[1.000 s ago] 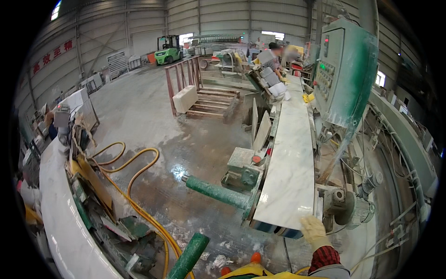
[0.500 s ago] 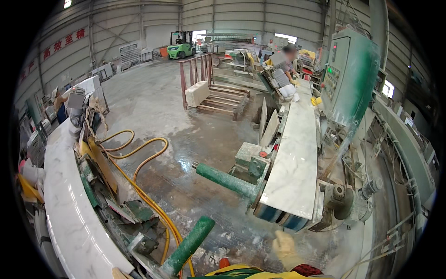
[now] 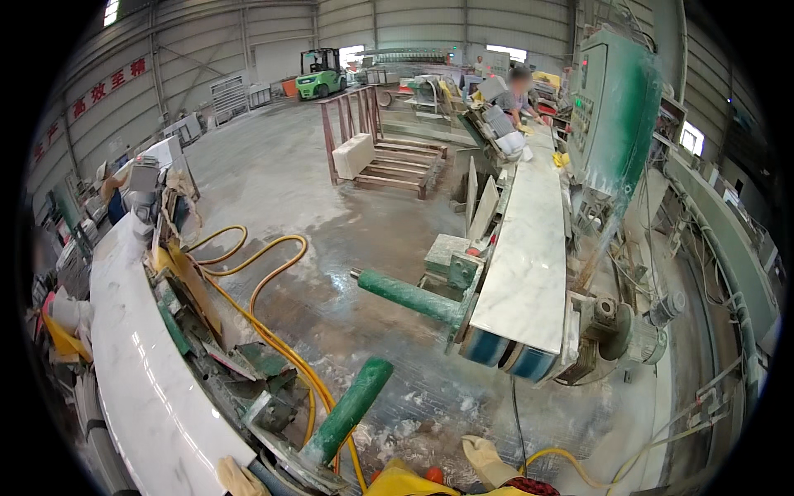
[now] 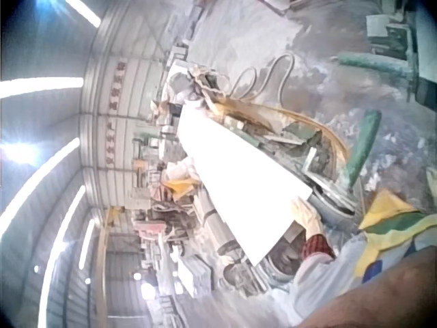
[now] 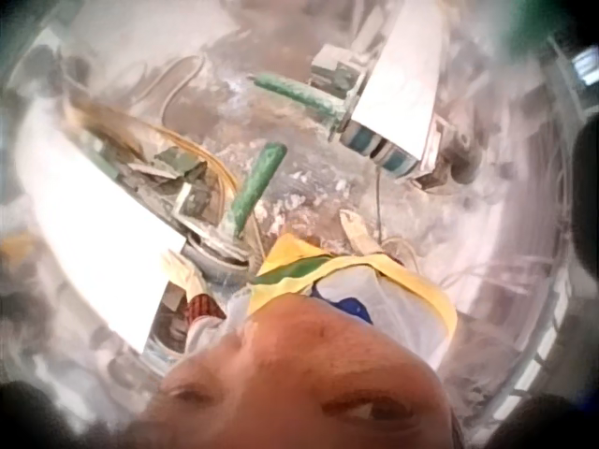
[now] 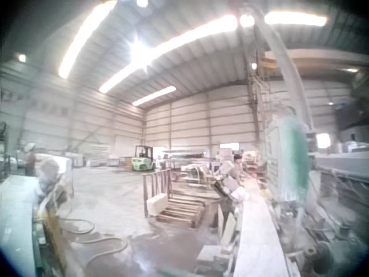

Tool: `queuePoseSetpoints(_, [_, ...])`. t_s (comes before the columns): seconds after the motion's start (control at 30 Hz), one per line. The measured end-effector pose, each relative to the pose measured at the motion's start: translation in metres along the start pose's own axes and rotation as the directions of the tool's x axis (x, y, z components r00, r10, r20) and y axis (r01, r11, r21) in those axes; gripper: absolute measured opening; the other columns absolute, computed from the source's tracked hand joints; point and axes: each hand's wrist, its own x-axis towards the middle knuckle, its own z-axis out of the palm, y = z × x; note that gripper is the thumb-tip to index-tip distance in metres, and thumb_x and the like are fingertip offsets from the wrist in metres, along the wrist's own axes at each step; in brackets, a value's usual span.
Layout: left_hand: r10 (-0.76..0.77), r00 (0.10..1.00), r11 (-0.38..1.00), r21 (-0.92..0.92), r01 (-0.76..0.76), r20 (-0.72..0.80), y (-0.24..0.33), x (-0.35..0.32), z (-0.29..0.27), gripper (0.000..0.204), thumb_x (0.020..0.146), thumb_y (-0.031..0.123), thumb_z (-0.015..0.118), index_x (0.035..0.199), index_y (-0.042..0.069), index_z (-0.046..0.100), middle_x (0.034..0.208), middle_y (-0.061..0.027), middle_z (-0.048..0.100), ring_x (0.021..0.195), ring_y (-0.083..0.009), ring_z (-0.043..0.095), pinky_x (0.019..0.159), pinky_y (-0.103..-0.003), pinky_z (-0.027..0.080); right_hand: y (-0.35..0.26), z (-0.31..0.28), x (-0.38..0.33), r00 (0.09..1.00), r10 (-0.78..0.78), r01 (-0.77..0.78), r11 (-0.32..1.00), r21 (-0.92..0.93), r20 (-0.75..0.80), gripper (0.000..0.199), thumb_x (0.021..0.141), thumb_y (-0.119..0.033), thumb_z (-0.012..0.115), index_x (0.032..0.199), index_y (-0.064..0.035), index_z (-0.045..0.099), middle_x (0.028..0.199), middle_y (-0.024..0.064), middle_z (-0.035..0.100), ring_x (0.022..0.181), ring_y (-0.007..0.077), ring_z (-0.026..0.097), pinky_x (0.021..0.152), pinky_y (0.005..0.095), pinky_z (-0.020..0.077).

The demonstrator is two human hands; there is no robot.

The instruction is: The person repeatedly lifts and places large white stone slabs onto a conveyor system in a factory. The worker wears gloves and moves each slab from a stack to the machine, then retrieves the next one, repeating the cycle throughout the clip.

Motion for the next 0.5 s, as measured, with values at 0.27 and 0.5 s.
queuePoseSetpoints(0.27, [0.134, 0.981, 0.991, 0.032, -0.131, -0.141, -0.005, -0.005, 0.006, 0.052, 0.115, 0.027, 0.047, 0.157, -0.004, 0.052, 0.162, -0.0347, 0.048, 0.151, -0.0525, 0.043, 0.13, -0.059, 0.029, -0.101, 0.049, 0.006, 0.866, -0.264, 0.123, 0.936, 0.33, 0.425, 0.048, 0.112, -0.032, 0.053, 0.149, -0.0032, 0.063, 0.104, 0.0129, 0.083, 0.09, 0.0139, 0.074, 0.084, 0.0305, 0.0572])
queuePoseSetpoints(0.5, [0.149, 0.98, 0.987, -0.039, -0.155, -0.131, -0.002, -0.003, 0.002, 0.049, 0.113, 0.029, 0.048, 0.149, -0.003, 0.061, 0.154, -0.0335, 0.057, 0.145, -0.0521, 0.051, 0.127, -0.059, 0.034, -0.213, 0.143, -0.05, 0.725, -0.523, 0.361, 0.843, 0.398, 0.448, 0.042, 0.113, -0.02, 0.055, 0.152, -0.0081, 0.064, 0.102, 0.0076, 0.082, 0.099, 0.0158, 0.073, 0.093, 0.0307, 0.0562])
